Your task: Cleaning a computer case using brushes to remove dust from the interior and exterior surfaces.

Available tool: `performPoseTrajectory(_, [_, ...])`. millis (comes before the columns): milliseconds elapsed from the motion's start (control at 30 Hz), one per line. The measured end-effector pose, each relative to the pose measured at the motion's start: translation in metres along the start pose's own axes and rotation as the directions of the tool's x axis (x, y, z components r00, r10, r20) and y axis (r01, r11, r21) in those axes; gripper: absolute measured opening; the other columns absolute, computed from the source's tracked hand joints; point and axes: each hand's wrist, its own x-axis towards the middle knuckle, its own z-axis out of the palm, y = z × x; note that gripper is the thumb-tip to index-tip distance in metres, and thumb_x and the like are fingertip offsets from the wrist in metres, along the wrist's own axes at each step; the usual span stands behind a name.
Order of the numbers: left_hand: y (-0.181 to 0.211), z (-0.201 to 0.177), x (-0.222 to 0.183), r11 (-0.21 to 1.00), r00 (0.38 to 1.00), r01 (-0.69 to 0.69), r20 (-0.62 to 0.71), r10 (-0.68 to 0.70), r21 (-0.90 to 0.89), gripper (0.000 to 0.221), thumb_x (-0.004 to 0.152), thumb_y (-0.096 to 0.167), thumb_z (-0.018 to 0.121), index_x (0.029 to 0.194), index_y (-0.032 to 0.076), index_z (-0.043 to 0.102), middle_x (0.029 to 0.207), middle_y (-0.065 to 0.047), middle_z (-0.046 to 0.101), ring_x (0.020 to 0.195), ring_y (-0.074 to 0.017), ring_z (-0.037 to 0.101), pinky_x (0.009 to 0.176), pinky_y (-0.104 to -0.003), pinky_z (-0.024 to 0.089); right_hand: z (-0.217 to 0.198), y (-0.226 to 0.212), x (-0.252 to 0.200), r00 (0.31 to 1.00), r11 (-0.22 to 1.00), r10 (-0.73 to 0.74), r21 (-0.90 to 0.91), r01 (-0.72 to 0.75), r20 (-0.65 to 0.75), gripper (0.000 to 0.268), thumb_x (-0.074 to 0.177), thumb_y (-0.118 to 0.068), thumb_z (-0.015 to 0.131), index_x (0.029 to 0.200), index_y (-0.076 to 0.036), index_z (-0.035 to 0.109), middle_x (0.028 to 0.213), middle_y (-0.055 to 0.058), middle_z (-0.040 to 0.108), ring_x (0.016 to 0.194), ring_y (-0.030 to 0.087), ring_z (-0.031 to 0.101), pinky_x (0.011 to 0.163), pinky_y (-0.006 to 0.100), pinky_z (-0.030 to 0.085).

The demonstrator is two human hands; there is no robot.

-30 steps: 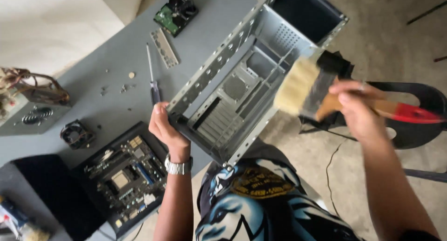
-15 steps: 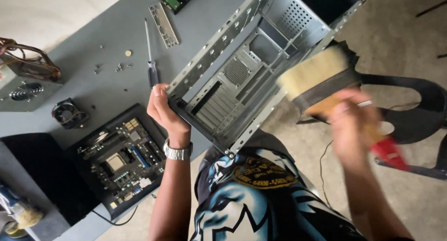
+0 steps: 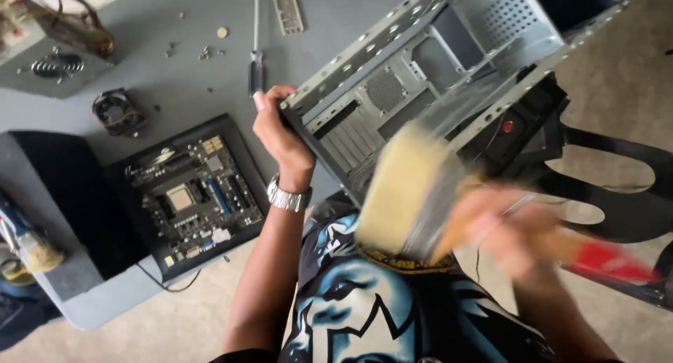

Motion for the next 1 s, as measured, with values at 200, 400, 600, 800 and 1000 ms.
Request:
performPoseTrajectory(200, [0.016,-0.002,0.000,0.998,0.998,-0.030,0.052,0.027,0.050,0.056,0.099,0.039,0.023,0.078,0.011,0.067,0.077,-0.002,0.065,0.073,-0.0132,0.057,0.071,-0.029,0.041,-0.015,0.004,0.040,0.980,0.999,0.039,-0.016,-0.036,0.196,0.023,0.079,-0.020,0.057,0.090,-0.003,0.068,0.066,0.003,0.067,0.049,0.004,0.052,0.041,0.016,0.038])
performPoseTrajectory(400, [0.023,0.001,-0.002,0.992,0.995,-0.037,0.083,0.046,-0.117,0.056,0.098,0.043,0.028,0.073,0.007,0.062,0.070,-0.001,0.057,0.068,-0.0125,0.050,0.066,-0.028,0.039,0.007,-0.002,0.130,0.991,0.989,-0.122,0.077,0.126,-0.056,0.013,0.093,-0.008,0.059,0.103,-0.002,0.065,0.097,0.008,0.067,0.084,0.013,0.065,0.069,0.022,0.053])
performPoseTrajectory(600, [0.024,-0.001,-0.002,0.996,0.995,-0.071,0.071,0.075,-0.051,0.058,0.098,0.041,0.028,0.074,0.004,0.066,0.064,0.000,0.053,0.064,-0.0114,0.047,0.063,-0.028,0.037,-0.005,-0.018,0.161,0.676,0.942,-0.317,0.140,0.304,0.665,0.016,0.086,-0.013,0.057,0.082,-0.004,0.068,0.071,0.003,0.064,0.057,0.008,0.055,0.049,0.018,0.042])
performPoseTrajectory(800, [0.003,-0.004,0.005,0.891,0.926,-0.370,0.183,0.330,0.262,0.029,0.096,0.024,0.036,0.086,0.013,0.062,0.079,0.000,0.052,0.072,-0.0126,0.051,0.069,-0.029,0.040,-0.003,-0.016,0.156,0.699,0.868,-0.493,0.344,0.357,0.519,0.016,0.092,-0.012,0.050,0.094,-0.003,0.063,0.062,0.000,0.057,0.043,0.008,0.045,0.038,0.021,0.035])
performPoseTrajectory(1000, [-0.013,-0.004,0.011,0.865,0.928,-0.372,0.155,0.339,0.335,0.025,0.098,0.013,0.040,0.090,0.011,0.064,0.079,-0.003,0.057,0.071,-0.0136,0.052,0.071,-0.028,0.041,-0.109,0.001,0.157,0.984,0.996,-0.076,-0.041,0.084,0.160,0.012,0.092,-0.012,0.057,0.087,-0.003,0.063,0.096,0.012,0.067,0.091,0.022,0.066,0.087,0.033,0.054])
